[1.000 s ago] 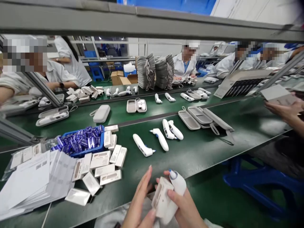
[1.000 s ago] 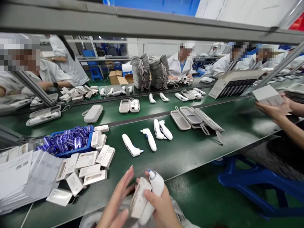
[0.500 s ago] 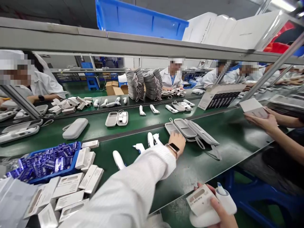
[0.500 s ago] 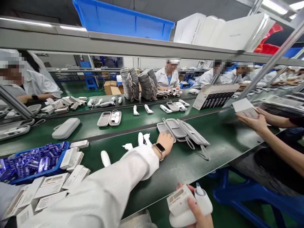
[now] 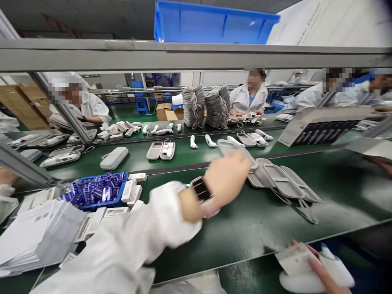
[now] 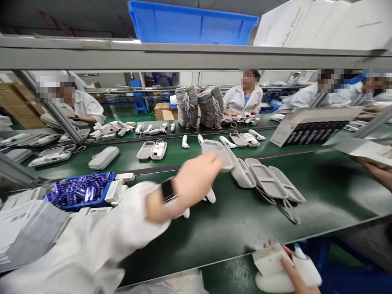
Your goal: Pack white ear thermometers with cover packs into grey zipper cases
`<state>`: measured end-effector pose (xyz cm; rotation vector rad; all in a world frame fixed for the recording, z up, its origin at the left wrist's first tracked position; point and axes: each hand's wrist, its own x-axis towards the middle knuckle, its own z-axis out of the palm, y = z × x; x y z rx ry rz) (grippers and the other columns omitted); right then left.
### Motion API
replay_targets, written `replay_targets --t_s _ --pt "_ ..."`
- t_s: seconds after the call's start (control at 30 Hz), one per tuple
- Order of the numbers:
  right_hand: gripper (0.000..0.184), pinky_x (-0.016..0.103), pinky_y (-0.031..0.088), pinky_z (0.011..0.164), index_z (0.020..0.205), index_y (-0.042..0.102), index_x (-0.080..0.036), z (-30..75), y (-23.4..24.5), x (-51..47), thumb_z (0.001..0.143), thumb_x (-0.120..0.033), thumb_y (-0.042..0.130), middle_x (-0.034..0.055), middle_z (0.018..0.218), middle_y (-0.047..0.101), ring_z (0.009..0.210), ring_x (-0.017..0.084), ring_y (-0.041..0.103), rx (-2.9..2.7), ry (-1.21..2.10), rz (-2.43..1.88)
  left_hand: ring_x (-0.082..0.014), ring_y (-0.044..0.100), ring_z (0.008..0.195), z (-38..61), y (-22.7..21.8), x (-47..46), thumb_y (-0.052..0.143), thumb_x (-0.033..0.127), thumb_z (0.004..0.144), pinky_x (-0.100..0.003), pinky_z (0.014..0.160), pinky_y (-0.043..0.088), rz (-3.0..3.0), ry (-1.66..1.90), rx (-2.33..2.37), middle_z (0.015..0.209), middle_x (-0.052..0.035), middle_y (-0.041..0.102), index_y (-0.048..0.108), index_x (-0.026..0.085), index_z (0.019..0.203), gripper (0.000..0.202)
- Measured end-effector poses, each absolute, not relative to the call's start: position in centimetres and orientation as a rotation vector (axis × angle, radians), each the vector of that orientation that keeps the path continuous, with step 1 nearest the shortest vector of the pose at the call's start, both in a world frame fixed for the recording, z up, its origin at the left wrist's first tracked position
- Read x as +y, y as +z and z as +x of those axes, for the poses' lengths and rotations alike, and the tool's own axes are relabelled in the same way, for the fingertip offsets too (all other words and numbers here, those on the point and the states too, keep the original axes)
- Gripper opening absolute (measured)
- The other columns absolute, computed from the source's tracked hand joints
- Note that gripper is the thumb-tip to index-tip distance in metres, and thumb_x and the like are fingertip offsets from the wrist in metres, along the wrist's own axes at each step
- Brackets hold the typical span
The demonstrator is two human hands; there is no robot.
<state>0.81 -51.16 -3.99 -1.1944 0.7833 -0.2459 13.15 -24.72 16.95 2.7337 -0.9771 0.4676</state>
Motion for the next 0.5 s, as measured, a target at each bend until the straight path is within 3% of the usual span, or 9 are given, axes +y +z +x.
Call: replay_targets --t_s 0.1,0.17,0.23,0.37,0.43,0.5 --pt "0.065 0.037 0.064 0.082 0.119 0.065 -0.024 0.1 -1.7 -48.2 0.059 -0.041 0.087 0.0062 0.121 0.07 0.11 0.031 0.068 0.766 -0.29 -1.073 -0.0222 0.063 0.089 3.5 14.7 -16.8 0.042 0.003 0.094 -0.033 0.074 0.051 2.611 0.689 -0.814 0.1 -0.0079 0.065 0.064 0.016 0.108 0.028" --pt "0.057 0.03 0.062 0.078 0.114 0.066 -0.023 -0.2 -0.9 -46.5 0.063 -0.04 0.084 0.0037 0.114 0.072 0.108 0.025 0.068 0.738 -0.342 -1.002 -0.0219 0.063 0.101 -2.6 11.1 -12.2 0.044 0.007 0.097 -0.032 0.084 0.051 2.573 0.81 -0.881 0.103 -0.0075 0.068 0.064 0.016 0.113 0.027" --pt "0.05 0.03 0.061 0.076 0.108 0.066 -0.023 -0.3 -0.4 -44.8 0.063 -0.04 0.082 0.0028 0.106 0.074 0.104 0.023 0.069 0.695 -0.365 -0.955 -0.02 0.062 0.108 -7.6 6.9 -8.7 0.043 0.008 0.099 -0.03 0.095 0.046 2.626 0.716 -0.881 0.099 -0.0042 0.07 0.066 0.017 0.111 0.028" --pt "0.047 0.034 0.06 0.071 0.099 0.067 -0.023 0.1 0.2 -39.9 0.057 -0.038 0.082 0.0028 0.094 0.076 0.088 0.024 0.072 0.603 -0.267 -0.916 -0.019 0.063 0.096 -13.1 0.8 -5.0 0.03 0.015 0.105 -0.034 0.092 0.042 2.7 0.524 -0.957 0.094 -0.0032 0.071 0.068 0.019 0.109 0.039" --pt "0.045 0.035 0.06 0.069 0.097 0.067 -0.023 0.6 0.3 -36.4 0.057 -0.038 0.083 0.0033 0.093 0.076 0.084 0.025 0.073 0.516 -0.132 -0.914 -0.0174 0.062 0.083 -13.5 0.0 -4.4 0.027 0.014 0.105 -0.035 0.085 0.041 2.687 0.464 -0.948 0.084 -0.0016 0.068 0.069 0.019 0.103 0.042" --pt "0.044 0.036 0.06 0.071 0.095 0.067 -0.023 1.2 0.1 -32.6 0.058 -0.038 0.084 0.0038 0.094 0.077 0.083 0.025 0.073 0.406 0.004 -0.909 -0.0168 0.059 0.076 -12.6 0.4 -4.6 0.031 0.025 0.107 -0.036 0.078 0.04 2.636 0.392 -0.952 0.079 -0.0007 0.065 0.068 0.019 0.102 0.037"
